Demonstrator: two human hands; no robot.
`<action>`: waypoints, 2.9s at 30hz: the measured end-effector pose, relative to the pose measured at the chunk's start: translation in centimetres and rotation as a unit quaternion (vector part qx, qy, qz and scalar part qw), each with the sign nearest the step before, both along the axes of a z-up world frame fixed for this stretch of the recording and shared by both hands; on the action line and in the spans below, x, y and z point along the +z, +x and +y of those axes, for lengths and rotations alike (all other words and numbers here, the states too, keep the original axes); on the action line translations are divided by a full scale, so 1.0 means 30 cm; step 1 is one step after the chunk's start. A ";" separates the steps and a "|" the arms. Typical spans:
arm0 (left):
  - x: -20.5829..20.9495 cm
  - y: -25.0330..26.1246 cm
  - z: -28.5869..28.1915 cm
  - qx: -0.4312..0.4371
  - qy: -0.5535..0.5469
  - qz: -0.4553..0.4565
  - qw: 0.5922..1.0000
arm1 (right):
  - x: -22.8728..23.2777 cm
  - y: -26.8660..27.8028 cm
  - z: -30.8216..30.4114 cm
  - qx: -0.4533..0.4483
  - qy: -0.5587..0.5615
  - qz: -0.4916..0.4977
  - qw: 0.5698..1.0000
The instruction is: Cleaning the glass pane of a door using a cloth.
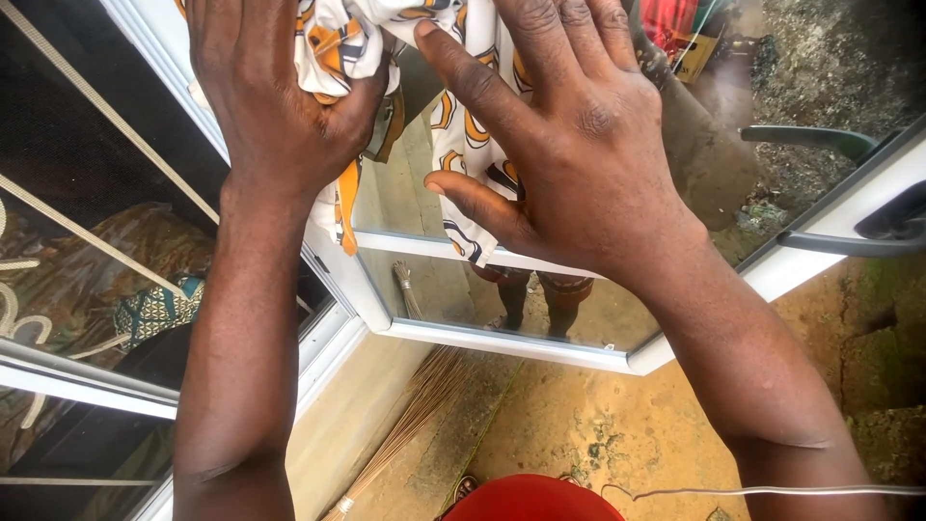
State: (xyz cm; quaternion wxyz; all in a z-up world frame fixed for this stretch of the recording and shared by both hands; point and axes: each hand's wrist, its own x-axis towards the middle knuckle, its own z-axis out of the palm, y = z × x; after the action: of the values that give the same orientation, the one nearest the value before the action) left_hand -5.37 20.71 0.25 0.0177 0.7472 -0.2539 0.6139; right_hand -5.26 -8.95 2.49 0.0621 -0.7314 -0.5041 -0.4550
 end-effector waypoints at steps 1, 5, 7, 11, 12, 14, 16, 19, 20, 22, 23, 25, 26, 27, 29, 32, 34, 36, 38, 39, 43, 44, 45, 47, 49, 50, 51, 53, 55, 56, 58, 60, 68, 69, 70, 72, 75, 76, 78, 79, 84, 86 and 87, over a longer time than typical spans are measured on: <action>-0.006 0.002 0.014 0.013 0.003 -0.004 1.000 | -0.003 0.001 0.008 -0.003 0.000 -0.003 1.000; -0.015 -0.001 0.045 0.043 -0.007 -0.001 0.999 | 0.010 -0.012 0.040 0.001 0.001 0.010 1.000; -0.021 -0.002 0.063 0.042 -0.012 -0.001 0.999 | 0.006 -0.006 0.056 0.004 0.001 -0.007 1.000; -0.033 0.016 0.117 0.053 -0.002 -0.019 0.998 | 0.002 0.012 0.091 0.006 -0.008 -0.016 1.000; -0.031 0.011 0.120 0.055 -0.001 -0.024 0.998 | -0.002 0.018 0.098 0.007 -0.009 -0.030 0.999; -0.034 0.002 0.128 0.057 -0.002 -0.028 0.998 | -0.005 0.021 0.114 0.008 -0.012 -0.043 0.999; -0.043 -0.002 0.136 0.049 -0.024 -0.013 0.998 | -0.006 0.022 0.130 0.018 -0.011 -0.028 0.999; -0.055 -0.007 0.153 0.030 -0.031 -0.007 0.999 | 0.007 0.013 0.154 0.033 -0.017 0.004 0.999; -0.055 -0.011 0.146 0.032 -0.030 -0.008 0.999 | 0.001 0.018 0.158 0.035 -0.017 0.004 0.999; -0.059 -0.023 0.136 0.018 -0.049 -0.005 0.999 | -0.011 0.028 0.172 0.034 -0.026 -0.007 0.999; -0.068 -0.020 0.141 0.023 -0.049 -0.005 0.999 | -0.012 0.029 0.178 0.038 -0.026 -0.007 0.999; -0.089 -0.015 0.149 0.019 -0.084 0.030 0.996 | -0.018 0.030 0.189 0.033 -0.039 0.009 0.999; -0.112 -0.011 0.162 0.023 -0.084 0.030 0.996 | -0.020 0.026 0.196 0.036 -0.039 0.009 0.999; -0.131 -0.003 0.174 0.042 -0.080 0.026 0.996 | -0.019 0.023 0.202 0.038 -0.042 0.023 0.998; -0.156 0.002 0.184 0.061 -0.075 0.023 0.995 | -0.022 0.026 0.211 0.041 -0.044 0.037 0.998; -0.173 -0.008 0.174 0.056 -0.099 0.041 0.993 | -0.041 0.042 0.218 0.048 -0.051 0.038 0.997; -0.183 -0.021 0.159 0.058 -0.106 0.044 0.992 | -0.057 0.050 0.217 0.032 -0.065 0.041 0.997; -0.165 -0.063 0.110 0.053 -0.117 0.054 0.990 | -0.060 0.040 0.223 0.040 -0.069 0.064 0.995; -0.185 -0.062 0.108 0.046 -0.125 0.064 0.989 | -0.049 0.022 0.229 0.047 -0.071 0.086 0.993; -0.220 -0.045 0.128 0.042 -0.130 0.073 0.988 | -0.040 0.005 0.231 0.052 -0.076 0.116 0.989; -0.262 -0.042 0.118 0.026 -0.133 0.060 0.989 | -0.087 0.022 0.233 0.052 -0.089 0.094 0.990; -0.278 -0.046 0.112 0.024 -0.132 0.060 0.989 | -0.111 0.033 0.237 0.050 -0.088 0.094 0.990; -0.295 -0.051 0.104 0.039 -0.144 0.075 0.986 | -0.136 0.044 0.241 0.062 -0.085 0.101 0.989; -0.331 -0.060 0.090 0.052 -0.154 0.090 0.983 | -0.168 0.045 0.241 0.072 -0.081 0.109 0.988; -0.368 -0.070 0.078 0.077 -0.164 0.111 0.977 | -0.181 0.027 0.236 0.104 -0.062 0.113 0.986; -0.379 -0.073 0.070 0.077 -0.164 0.111 0.977 | -0.192 0.024 0.235 0.104 -0.061 0.114 0.986; -0.393 -0.079 0.060 0.077 -0.175 0.115 0.975 | -0.203 0.021 0.235 0.109 -0.060 0.125 0.984; -0.410 -0.093 0.040 0.079 -0.186 0.119 0.972 | -0.226 0.017 0.237 0.115 -0.058 0.136 0.982; -0.418 -0.111 0.014 0.077 -0.202 0.142 0.966 | -0.249 0.017 0.240 0.113 -0.056 0.150 0.981; -0.430 -0.118 0.008 0.077 -0.202 0.144 0.966 | -0.262 0.018 0.241 0.114 -0.057 0.152 0.980; -0.450 -0.127 -0.001 0.081 -0.212 0.155 0.961 | -0.288 0.023 0.245 0.111 -0.061 0.156 0.980; -0.486 -0.127 0.006 0.086 -0.216 0.166 0.958 | -0.299 0.020 0.243 0.111 -0.064 0.164 0.978; -0.553 -0.154 -0.041 0.088 -0.229 0.169 0.955 | -0.371 0.012 0.237 0.115 -0.069 0.173 0.976; -0.563 -0.157 -0.048 0.089 -0.234 0.166 0.954 | -0.375 0.008 0.235 0.117 -0.069 0.177 0.975; -0.572 -0.160 -0.056 0.089 -0.238 0.164 0.953 | -0.378 0.005 0.233 0.119 -0.069 0.181 0.974; -0.583 -0.167 -0.075 0.083 -0.251 0.167 0.950 | -0.377 -0.002 0.225 0.124 -0.070 0.189 0.971; -0.618 -0.174 -0.092 0.079 -0.275 0.176 0.942 | -0.392 -0.008 0.218 0.132 -0.074 0.199 0.968; -0.632 -0.177 -0.095 0.079 -0.284 0.183 0.938 | -0.399 -0.008 0.217 0.134 -0.076 0.200 0.968; -0.656 -0.178 -0.103 0.078 -0.290 0.186 0.936 | -0.411 -0.006 0.211 0.136 -0.079 0.202 0.967; -0.667 -0.179 -0.107 0.077 -0.294 0.188 0.934 | -0.416 -0.005 0.208 0.139 -0.081 0.205 0.965; -0.697 -0.187 -0.148 0.083 -0.303 0.185 0.931 | -0.452 -0.006 0.191 0.146 -0.084 0.219 0.961; -0.707 -0.191 -0.173 0.083 -0.312 0.192 0.927 | -0.462 -0.005 0.181 0.148 -0.084 0.221 0.960; -0.713 -0.192 -0.186 0.087 -0.314 0.187 0.927 | -0.469 -0.003 0.177 0.155 -0.080 0.230 0.957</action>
State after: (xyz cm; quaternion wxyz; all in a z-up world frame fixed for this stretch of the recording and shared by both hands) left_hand -11.12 15.14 -21.13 0.2452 0.8237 0.0261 0.5106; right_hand -5.36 -3.64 -11.58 0.1873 -0.7317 -0.6184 -0.2170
